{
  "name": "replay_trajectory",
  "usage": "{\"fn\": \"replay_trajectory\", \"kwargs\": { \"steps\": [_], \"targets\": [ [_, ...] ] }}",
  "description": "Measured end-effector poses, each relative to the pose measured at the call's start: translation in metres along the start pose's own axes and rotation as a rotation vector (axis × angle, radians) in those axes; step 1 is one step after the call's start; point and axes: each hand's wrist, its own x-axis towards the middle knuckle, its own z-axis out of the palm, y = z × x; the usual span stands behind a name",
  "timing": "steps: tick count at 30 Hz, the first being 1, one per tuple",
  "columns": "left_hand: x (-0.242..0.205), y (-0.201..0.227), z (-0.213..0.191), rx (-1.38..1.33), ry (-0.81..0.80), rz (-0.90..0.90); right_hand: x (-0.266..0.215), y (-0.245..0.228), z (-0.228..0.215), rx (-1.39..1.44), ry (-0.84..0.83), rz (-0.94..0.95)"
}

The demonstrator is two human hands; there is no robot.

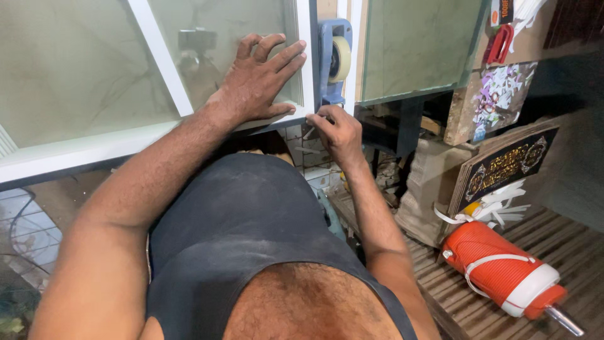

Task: The person applies white tape along the edges of a rectangular glass frame. They repeatedly measure, cut, and press tape segments onto the frame's perimeter, adjusting the frame's position as needed.

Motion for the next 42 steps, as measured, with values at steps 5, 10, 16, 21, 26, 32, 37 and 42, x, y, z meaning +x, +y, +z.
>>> {"fn": "replay_trajectory", "kwargs": {
  "steps": [5,10,16,21,26,32,37,42],
  "targets": [
    [0.001,0.0,0.0,-0.043,-0.001,-0.001,-0.009,0.002,0.006,-0.041,0.019,-0.03],
    [0.0,-0.001,-0.001,-0.055,-0.002,0.013,-0.019,0.007,0.014,-0.009,0.083,0.016],
    [0.004,0.0,-0.004,-0.083,-0.053,0.004,-0.034,0.042,0.048,0.383,0.404,0.643],
    [0.004,0.001,-0.008,-0.131,-0.068,0.0,-0.039,0.077,0.065,0.878,0.269,1.037],
    [0.006,0.001,-0.008,-0.183,-0.09,-0.003,-0.04,0.085,0.062,0.87,0.301,0.85],
    [0.008,0.002,-0.008,-0.215,-0.103,-0.007,-0.045,0.073,0.061,1.371,0.449,1.113],
    [0.01,0.003,-0.014,-0.237,-0.112,-0.021,-0.062,0.061,0.072,1.093,0.526,0.845],
    [0.009,0.002,-0.016,-0.258,-0.088,-0.007,-0.074,0.068,0.094,0.559,0.564,0.595]
  ]
}}
